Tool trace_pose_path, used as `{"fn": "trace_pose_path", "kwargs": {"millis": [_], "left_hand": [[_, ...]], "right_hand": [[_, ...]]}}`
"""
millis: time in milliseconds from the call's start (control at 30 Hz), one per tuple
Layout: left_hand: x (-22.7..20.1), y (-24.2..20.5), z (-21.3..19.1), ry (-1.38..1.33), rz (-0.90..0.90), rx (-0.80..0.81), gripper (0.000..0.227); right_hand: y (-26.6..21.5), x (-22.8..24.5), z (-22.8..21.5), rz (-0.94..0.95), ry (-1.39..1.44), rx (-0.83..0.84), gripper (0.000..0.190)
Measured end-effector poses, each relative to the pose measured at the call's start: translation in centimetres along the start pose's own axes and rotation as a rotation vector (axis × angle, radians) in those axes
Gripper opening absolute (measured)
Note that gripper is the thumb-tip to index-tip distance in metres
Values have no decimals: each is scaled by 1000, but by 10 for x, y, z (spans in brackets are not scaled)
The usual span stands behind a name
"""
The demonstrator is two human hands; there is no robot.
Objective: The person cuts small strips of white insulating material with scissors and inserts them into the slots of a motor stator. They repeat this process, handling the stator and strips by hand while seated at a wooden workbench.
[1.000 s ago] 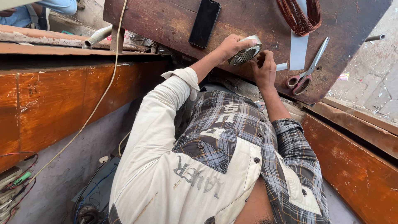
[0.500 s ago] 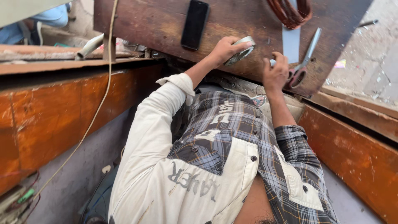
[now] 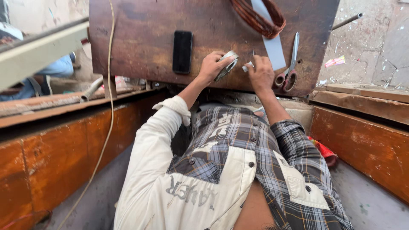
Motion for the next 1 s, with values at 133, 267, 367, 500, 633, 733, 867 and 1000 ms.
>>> {"fn": "trace_pose_path", "kwargs": {"millis": [133,267,367,500,633,733,867,1000], "left_hand": [[18,3,-20,-93,-132,-24,50],[9,8,-14,95,1,-10,47],[6,10,3,129,8,26,51],[12,9,1,208,-32,-21,56],[2,10,-3,260,27,-47,57],[11,0,1,-15,-175,6,51],[3,-21,-4,-169,-265,-11,41],[-38,-16,-13,347,114,-7,39]], "right_hand": [[22,-61,-38,303,9,-120,50],[30,-105,-38,465,-115,-44,54],[29,-116,-26,538,-88,-8,47],[28,-122,-16,560,-44,-1,41],[37,-123,-22,563,-67,56,26],[31,-121,-23,622,48,142,22],[-8,-130,-35,771,415,170,34],[-65,-150,-64,975,933,246,56]]}}
Point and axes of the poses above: each hand's wrist, its own y-axis towards the middle knuckle, its own z-axis out of the palm, x = y × z, the point moved 10 cm from there along y, towards the middle knuckle, and after that the axes turned 8 degrees about z, right-handed, at the moved point
